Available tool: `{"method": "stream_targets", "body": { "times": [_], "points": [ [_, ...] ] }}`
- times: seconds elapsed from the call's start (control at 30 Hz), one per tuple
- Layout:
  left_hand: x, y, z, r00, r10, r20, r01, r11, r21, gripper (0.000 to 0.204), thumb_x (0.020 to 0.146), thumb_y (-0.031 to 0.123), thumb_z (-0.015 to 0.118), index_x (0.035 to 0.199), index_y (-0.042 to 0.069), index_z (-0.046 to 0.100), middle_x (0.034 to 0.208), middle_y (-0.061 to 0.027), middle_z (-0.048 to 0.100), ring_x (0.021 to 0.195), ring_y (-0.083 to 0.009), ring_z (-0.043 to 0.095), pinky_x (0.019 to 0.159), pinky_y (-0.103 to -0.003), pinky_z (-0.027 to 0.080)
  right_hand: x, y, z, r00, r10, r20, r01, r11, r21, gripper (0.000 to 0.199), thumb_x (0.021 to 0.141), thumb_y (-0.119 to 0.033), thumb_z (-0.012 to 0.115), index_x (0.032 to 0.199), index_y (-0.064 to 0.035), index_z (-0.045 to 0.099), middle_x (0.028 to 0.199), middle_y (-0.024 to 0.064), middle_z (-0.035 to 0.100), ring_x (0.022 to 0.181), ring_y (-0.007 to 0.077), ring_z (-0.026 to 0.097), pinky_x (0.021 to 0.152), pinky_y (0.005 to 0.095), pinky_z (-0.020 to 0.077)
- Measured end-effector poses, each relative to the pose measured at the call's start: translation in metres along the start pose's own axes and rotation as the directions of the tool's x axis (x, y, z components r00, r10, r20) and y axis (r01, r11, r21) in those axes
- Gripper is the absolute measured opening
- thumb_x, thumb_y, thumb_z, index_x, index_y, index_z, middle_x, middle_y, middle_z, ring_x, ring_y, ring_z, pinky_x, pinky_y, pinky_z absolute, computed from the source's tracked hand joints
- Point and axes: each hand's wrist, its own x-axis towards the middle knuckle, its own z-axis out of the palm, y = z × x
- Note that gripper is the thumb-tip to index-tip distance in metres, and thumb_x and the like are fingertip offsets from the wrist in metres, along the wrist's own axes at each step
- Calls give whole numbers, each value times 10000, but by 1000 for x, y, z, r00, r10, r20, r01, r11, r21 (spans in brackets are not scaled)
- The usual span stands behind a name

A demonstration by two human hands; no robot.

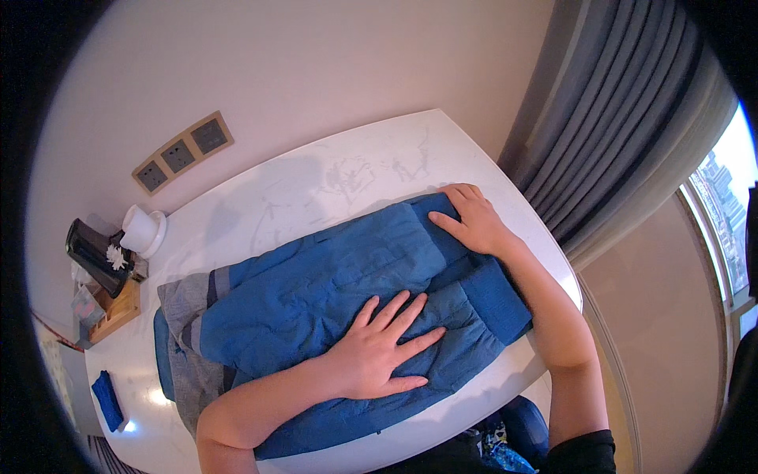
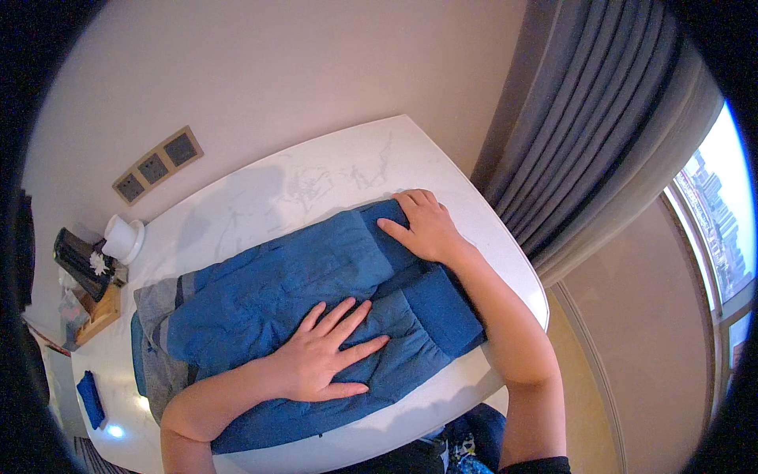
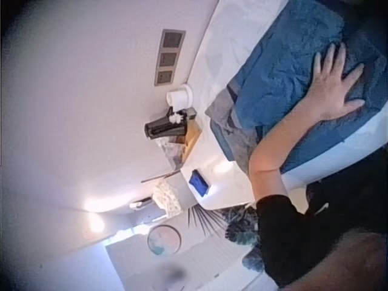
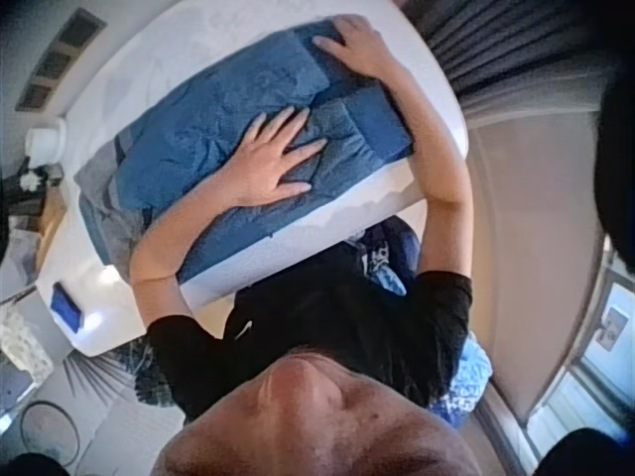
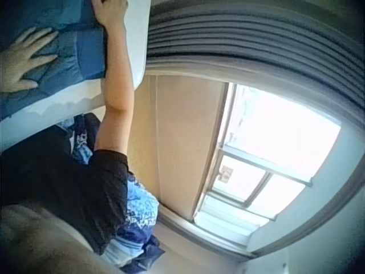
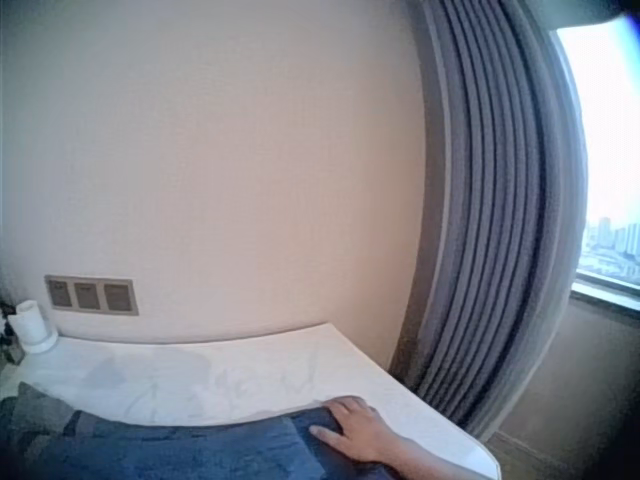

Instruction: The person folds a blue pair of pants on a white table, then places a gray zip-up jacket on top and folds it neatly. The person smooths the fabric and aligns edges to create compact, tidy bundles.

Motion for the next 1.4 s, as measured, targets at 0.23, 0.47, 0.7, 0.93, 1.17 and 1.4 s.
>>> {"method": "stream_targets", "body": {
  "times": [0.23, 0.47, 0.7, 0.93, 1.17, 1.4],
  "points": [
    [2, -10, 8, 1000, 13, 20, -13, 1000, -6, 639, 941, 578, 519, 1486, 253, 437, 1580, -241, 243, 1461, -423, 219, 1144, -599, 175, -2, 3, -1, 1000, -10, 3, 10, 1000, -6, 666, 926, -531, 548, 1338, -8, 540, 1359, 202, 531, 1307, 356, 449, 1074, 475, 384],
    [1, -10, 7, 1000, 21, 10, -20, 999, -41, 630, 934, 569, 541, 1467, 241, 470, 1574, -240, 261, 1457, -425, 230, 1138, -606, 186, -1, 6, 2, 1000, -11, -6, 11, 1000, -11, 682, 926, -534, 548, 1331, 14, 539, 1357, 214, 529, 1313, 365, 440, 1085, 466, 374],
    [1, -11, 7, 1000, 9, 29, -9, 1000, -6, 646, 932, 594, 523, 1478, 255, 453, 1579, -238, 250, 1464, -427, 217, 1132, -620, 198, -4, -13, -22, 937, 327, -123, -349, 896, -275, 874, 779, -726, 611, 1188, 47, 615, 1158, 278, 618, 1100, 353, 610, 887, 427, 518],
    [1, -12, 9, 999, 13, 32, -13, 1000, -10, 644, 935, 604, 507, 1483, 270, 443, 1587, -228, 237, 1468, -422, 207, 1132, -627, 195, 2, 15, -49, 865, 489, 115, -484, 872, -66, 847, 774, -765, 570, 655, 64, 698, 677, 237, 673, 718, 366, 701, 671, 431, 547],
    [1, -11, 6, 999, 0, 47, 1, 1000, -21, 642, 932, 597, 516, 1481, 273, 445, 1590, -223, 235, 1467, -419, 212, 1131, -627, 195, 3, 0, -42, 871, 483, 95, -456, 864, -212, 867, 805, -767, 524, 847, 75, 724, 897, 281, 697, 883, 391, 697, 756, 447, 550],
    [1, -9, 3, 999, -6, 45, 6, 1000, -13, 640, 924, 583, 542, 1472, 264, 460, 1585, -228, 244, 1462, -421, 223, 1125, -626, 207, 7, 10, -41, 831, 514, 212, -517, 855, -44, 928, 789, -808, 496, 883, 87, 724, 915, 292, 695, 939, 404, 685, 834, 450, 527]
  ]
}}
